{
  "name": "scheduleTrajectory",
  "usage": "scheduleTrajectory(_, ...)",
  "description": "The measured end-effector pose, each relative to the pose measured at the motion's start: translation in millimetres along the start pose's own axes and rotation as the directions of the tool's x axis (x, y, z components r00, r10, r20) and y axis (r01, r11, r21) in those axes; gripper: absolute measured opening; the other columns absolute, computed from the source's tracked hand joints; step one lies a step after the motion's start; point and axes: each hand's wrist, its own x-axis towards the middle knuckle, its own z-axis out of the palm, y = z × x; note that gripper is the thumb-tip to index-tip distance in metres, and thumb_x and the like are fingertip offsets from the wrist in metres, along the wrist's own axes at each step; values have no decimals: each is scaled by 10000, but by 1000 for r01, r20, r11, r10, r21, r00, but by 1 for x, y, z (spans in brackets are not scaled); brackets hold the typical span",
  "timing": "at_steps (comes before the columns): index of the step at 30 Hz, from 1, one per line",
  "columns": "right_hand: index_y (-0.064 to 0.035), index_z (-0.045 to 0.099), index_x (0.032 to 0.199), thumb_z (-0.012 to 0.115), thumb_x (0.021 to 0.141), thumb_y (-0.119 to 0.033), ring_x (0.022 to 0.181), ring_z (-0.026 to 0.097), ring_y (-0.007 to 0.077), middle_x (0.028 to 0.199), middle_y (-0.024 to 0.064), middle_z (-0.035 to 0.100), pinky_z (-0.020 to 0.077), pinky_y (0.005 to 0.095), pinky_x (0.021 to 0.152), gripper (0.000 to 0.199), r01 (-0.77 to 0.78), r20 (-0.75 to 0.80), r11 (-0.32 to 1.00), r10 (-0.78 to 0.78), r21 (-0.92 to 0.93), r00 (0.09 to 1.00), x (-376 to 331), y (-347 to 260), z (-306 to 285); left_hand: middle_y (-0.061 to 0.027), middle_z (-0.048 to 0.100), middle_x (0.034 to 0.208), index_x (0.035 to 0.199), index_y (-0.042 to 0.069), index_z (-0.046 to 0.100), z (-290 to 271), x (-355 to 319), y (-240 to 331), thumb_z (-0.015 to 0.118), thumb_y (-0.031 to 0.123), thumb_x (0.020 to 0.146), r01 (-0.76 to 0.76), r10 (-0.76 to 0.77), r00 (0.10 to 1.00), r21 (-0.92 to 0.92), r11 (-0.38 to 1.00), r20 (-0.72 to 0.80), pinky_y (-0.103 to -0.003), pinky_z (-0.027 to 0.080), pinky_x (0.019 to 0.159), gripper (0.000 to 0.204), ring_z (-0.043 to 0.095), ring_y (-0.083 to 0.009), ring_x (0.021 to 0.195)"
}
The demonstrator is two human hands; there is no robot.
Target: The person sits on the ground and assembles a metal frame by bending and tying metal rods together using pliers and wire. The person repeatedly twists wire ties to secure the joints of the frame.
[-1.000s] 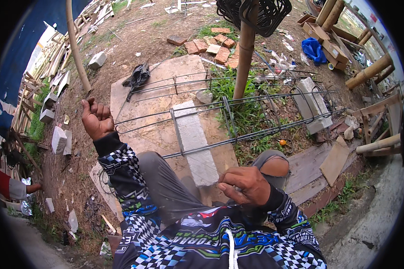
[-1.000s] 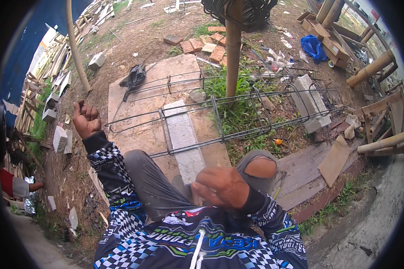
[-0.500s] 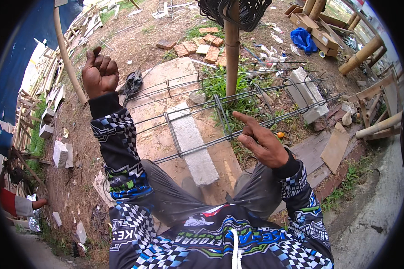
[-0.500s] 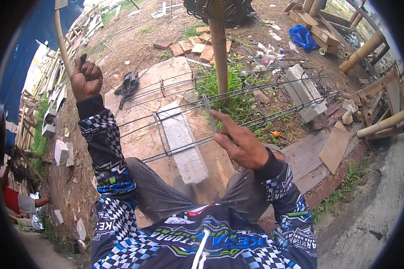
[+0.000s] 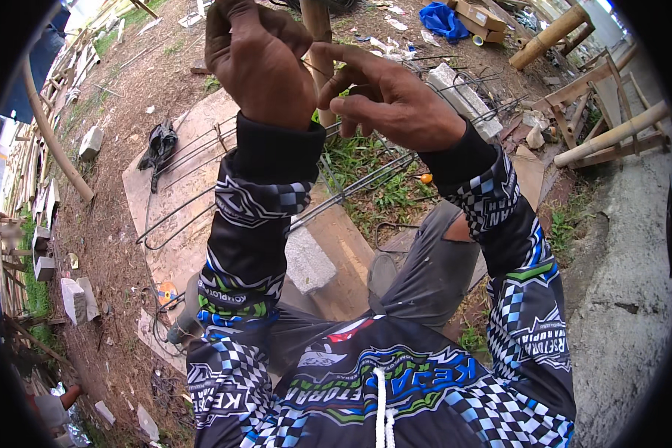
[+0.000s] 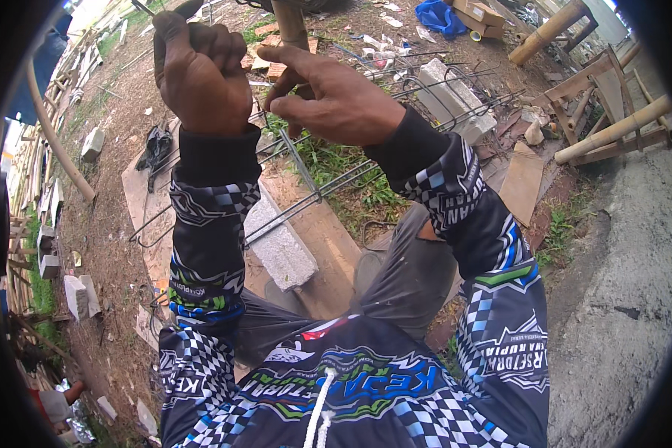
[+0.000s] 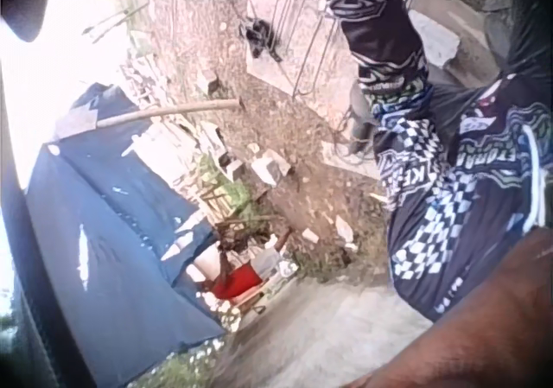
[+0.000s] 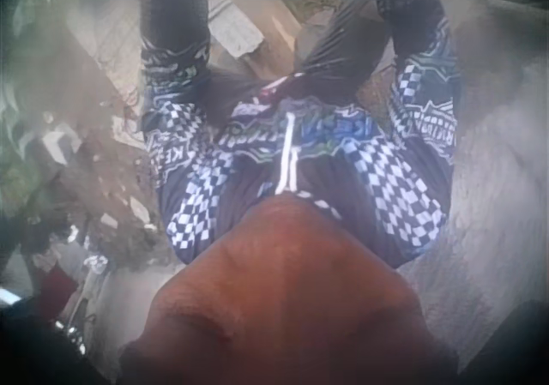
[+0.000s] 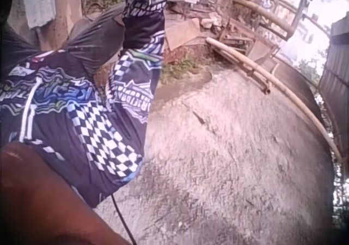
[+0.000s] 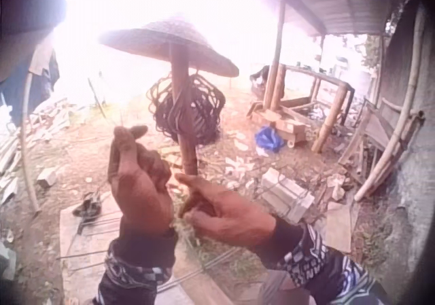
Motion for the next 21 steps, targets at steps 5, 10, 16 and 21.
scheduleTrajectory(5, -3, 672, 933, 544, 965, -372, 627, 557, 241, 712, 144, 597, 437, 393, 620, 392, -116, -120, 739, 48, -664, 992, -28, 25, -51, -128, 712, 942, 1056, 4, 714, -28, -5, 8, 697, 366, 890, 62, -388, 749, 527, 848, 537, -311, 534, 755, 399, 656, -179, 819)
scheduleTrajectory(10, -12, 711, 895, 676, 858, -467, 760, 624, 128, 799, 101, 701, 480, 305, 682, 458, -850, -454, 443, 719, -285, 527, -241, 201, -125, -138, 713, 843, 1021, -29, 710, -82, -17, -41, 691, 334, 877, -129, -665, 584, 863, 489, 465, -299, 527, 640, 391, 650, -179, 702)
scheduleTrajectory(16, -60, 687, 968, 752, 724, -485, 993, 647, 366, 1020, 225, 682, 504, 452, 855, 494, -958, -639, -88, 761, -274, 113, -425, 289, 88, -105, 695, 939, 1152, 30, 674, -179, -56, -118, 655, 395, 910, -61, -874, 334, 934, 353, 353, -274, 498, 714, 438, 646, -143, 829)
scheduleTrajectory(21, -19, 684, 888, 720, 768, -525, 820, 669, 314, 885, 187, 701, 525, 418, 759, 521, -1000, -721, 14, 693, 2, 8, -398, 286, 164, -27, 686, 873, 1085, 39, 702, -210, -73, -130, 676, 344, 907, 320, -895, 413, 893, 316, 168, -220, 463, 642, 354, 635, -94, 751)
